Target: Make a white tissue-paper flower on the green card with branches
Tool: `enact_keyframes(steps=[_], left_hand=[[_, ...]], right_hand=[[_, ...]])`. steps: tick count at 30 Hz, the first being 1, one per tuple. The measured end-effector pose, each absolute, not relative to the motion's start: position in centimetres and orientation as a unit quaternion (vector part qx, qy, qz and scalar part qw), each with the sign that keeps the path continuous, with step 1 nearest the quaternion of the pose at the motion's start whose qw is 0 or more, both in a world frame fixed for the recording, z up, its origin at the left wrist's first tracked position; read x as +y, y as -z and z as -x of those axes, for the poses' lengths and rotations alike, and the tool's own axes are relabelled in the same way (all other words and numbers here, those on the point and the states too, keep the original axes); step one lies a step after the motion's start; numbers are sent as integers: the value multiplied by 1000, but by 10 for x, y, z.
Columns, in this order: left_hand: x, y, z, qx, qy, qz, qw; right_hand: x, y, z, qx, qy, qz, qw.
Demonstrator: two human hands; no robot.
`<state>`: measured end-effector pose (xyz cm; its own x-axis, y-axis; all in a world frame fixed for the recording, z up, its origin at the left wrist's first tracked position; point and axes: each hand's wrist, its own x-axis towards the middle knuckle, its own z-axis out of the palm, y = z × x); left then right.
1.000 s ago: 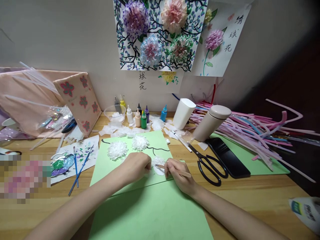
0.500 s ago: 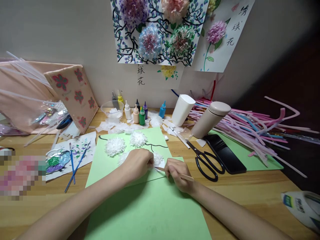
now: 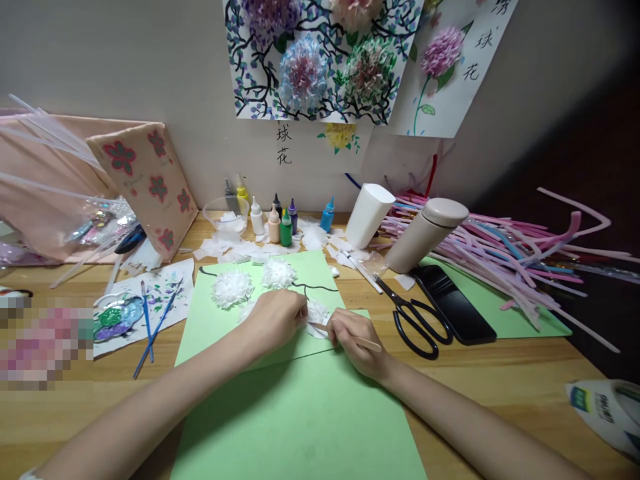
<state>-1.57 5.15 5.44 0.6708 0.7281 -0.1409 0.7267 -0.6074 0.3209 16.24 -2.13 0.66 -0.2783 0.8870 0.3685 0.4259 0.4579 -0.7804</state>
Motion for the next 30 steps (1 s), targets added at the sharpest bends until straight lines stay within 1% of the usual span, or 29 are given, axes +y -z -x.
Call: enact_keyframes(steps=[9, 16, 23, 26, 30], left_hand=[[53, -58, 20, 426, 41, -888, 169], [48, -62, 16, 430, 59, -886, 164], [47, -61, 16, 435, 52, -885, 160], [46, -64, 15, 438, 58, -883, 156], [45, -67, 13, 437, 65, -886, 138]], right_hand=[[-20, -4, -159, -714, -301, 476, 416], [-22, -5, -160, -737, -265, 432, 446], [-21, -6, -159, -747, -270, 445, 414], [-21, -6, -159, -729, -288, 457, 420], [-20, -4, -157, -672, -353, 486, 434]])
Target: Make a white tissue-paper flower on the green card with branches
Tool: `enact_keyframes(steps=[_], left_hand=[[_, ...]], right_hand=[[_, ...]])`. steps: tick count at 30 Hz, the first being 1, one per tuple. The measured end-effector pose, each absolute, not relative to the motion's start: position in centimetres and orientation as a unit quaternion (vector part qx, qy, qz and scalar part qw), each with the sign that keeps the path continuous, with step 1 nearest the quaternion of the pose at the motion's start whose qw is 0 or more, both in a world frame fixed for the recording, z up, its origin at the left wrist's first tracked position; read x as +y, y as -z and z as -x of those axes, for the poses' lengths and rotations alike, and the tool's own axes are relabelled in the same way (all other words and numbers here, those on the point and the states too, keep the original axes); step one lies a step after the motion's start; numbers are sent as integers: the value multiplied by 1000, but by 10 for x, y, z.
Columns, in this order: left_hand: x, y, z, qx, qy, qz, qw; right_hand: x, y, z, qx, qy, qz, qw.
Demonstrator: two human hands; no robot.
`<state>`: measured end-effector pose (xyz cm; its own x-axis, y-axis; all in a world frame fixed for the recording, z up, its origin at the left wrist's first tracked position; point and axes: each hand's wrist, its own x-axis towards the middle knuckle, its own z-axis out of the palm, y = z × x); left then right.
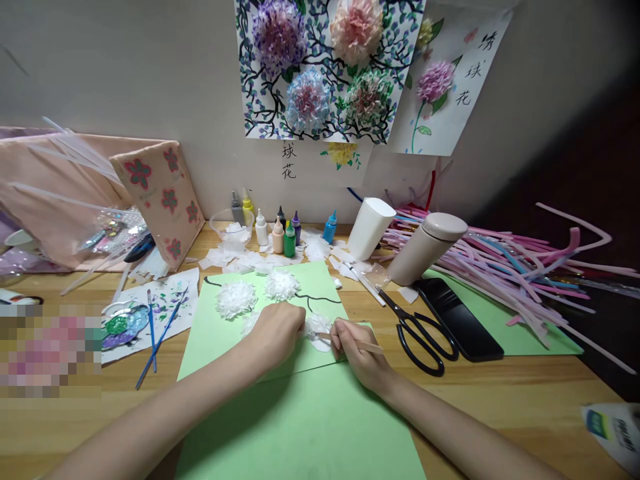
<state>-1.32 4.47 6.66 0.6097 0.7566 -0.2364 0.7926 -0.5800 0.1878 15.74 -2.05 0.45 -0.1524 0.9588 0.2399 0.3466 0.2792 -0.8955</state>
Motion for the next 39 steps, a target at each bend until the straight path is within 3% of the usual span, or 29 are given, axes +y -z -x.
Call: enact_keyframes(steps=[11, 16, 21, 27, 34, 39], left_hand=[[41, -53, 15, 434, 53, -893, 109], [63, -71, 28, 454, 23, -880, 135], [113, -83, 64, 546, -61, -835, 18], [142, -55, 83, 489, -58, -868, -55], [145, -62, 83, 495, -91, -864, -25], [141, -87, 88, 533, -152, -826, 103]], right_hand=[[-24, -1, -161, -707, -278, 437, 481], [-25, 1, -163, -712, -278, 420, 489], [-26, 5, -163, -710, -282, 415, 494], [-26, 8, -163, -714, -287, 410, 490], [-25, 4, -163, -708, -280, 418, 496], [-26, -3, -162, -717, -278, 409, 491]])
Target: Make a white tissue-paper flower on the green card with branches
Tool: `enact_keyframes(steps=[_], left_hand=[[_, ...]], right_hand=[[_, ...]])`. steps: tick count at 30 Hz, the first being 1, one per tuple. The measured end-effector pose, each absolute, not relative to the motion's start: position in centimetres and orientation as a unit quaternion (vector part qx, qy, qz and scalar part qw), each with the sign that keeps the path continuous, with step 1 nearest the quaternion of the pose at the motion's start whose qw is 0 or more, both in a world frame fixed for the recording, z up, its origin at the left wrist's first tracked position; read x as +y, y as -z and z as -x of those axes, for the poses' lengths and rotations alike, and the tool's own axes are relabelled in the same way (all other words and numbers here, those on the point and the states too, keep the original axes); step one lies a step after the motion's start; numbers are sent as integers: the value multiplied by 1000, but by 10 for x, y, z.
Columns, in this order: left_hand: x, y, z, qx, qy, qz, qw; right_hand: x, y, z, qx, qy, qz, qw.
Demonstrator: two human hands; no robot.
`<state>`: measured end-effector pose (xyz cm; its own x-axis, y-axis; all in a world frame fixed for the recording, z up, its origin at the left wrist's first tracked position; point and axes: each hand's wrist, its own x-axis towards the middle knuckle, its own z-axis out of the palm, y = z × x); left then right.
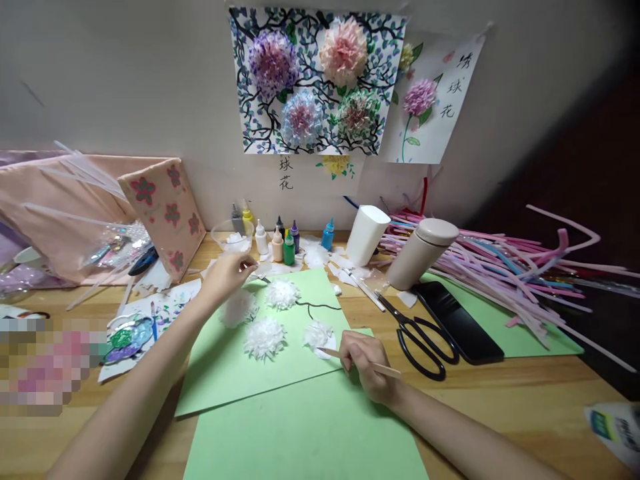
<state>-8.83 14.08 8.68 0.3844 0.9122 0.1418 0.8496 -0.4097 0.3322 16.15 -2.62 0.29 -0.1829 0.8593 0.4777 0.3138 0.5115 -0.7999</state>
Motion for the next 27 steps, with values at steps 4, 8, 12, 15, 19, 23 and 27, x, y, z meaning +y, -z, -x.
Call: enact_keyframes(steps=[4, 8, 12, 15, 19, 23, 27], left_hand=[[120, -109, 77, 473, -150, -840, 219], [86, -118, 54, 355, -65, -850, 384], [56, -106, 35, 289, 49, -840, 457], [46, -89, 27, 313, 75, -848, 422], [42, -70, 19, 375, 57, -874, 304], [42, -62, 15, 407, 40, -879, 245], [44, -61, 15, 416, 35, -883, 213]], right_hand=[[-25, -5, -161, -728, -285, 402, 477], [-24, -5, -162, -747, -282, 402, 448], [-22, -4, -162, -749, -293, 417, 424], [-21, -4, -161, -738, -302, 438, 415], [-21, -5, -161, -719, -314, 458, 419], [-21, -5, -161, -711, -315, 462, 426], [-24, -5, -163, -714, -287, 441, 462]])
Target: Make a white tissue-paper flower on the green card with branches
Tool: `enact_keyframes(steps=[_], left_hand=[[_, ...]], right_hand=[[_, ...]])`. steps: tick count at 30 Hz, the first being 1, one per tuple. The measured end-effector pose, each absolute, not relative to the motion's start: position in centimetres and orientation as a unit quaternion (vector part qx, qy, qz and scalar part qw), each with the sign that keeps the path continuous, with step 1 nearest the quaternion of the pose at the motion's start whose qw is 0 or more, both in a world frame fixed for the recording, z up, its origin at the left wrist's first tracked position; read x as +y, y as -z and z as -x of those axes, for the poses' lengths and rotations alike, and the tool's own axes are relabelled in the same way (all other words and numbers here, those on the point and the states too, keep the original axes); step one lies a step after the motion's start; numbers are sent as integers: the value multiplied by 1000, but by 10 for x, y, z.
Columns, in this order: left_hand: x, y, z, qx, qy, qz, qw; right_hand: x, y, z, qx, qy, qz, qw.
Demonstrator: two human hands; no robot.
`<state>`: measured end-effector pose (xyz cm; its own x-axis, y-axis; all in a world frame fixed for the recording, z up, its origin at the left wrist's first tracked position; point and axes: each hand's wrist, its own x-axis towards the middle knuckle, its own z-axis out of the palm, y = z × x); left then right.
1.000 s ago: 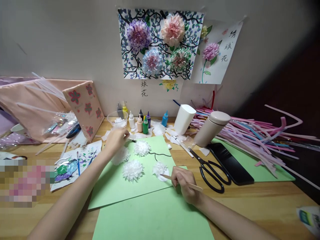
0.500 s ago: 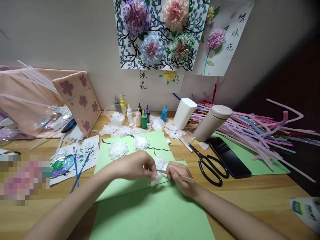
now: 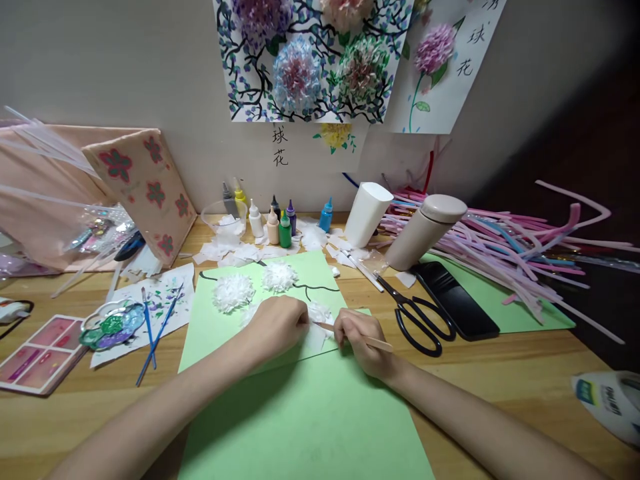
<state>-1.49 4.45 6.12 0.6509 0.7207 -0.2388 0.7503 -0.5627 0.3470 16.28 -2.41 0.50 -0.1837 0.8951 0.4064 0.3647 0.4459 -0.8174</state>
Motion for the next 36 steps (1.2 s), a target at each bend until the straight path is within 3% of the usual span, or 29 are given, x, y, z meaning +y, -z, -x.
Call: enact_keyframes(steps=[5, 24, 36], left_hand=[[47, -63, 14, 424, 34, -887, 181], [44, -64, 13, 433, 47, -887, 155], [44, -59, 12, 424, 60, -893, 140]], right_hand=[[-26, -5, -164, -751, -258, 388, 469], [-21, -7, -160, -760, -276, 437, 394], [-23, -5, -161, -777, -243, 401, 420]])
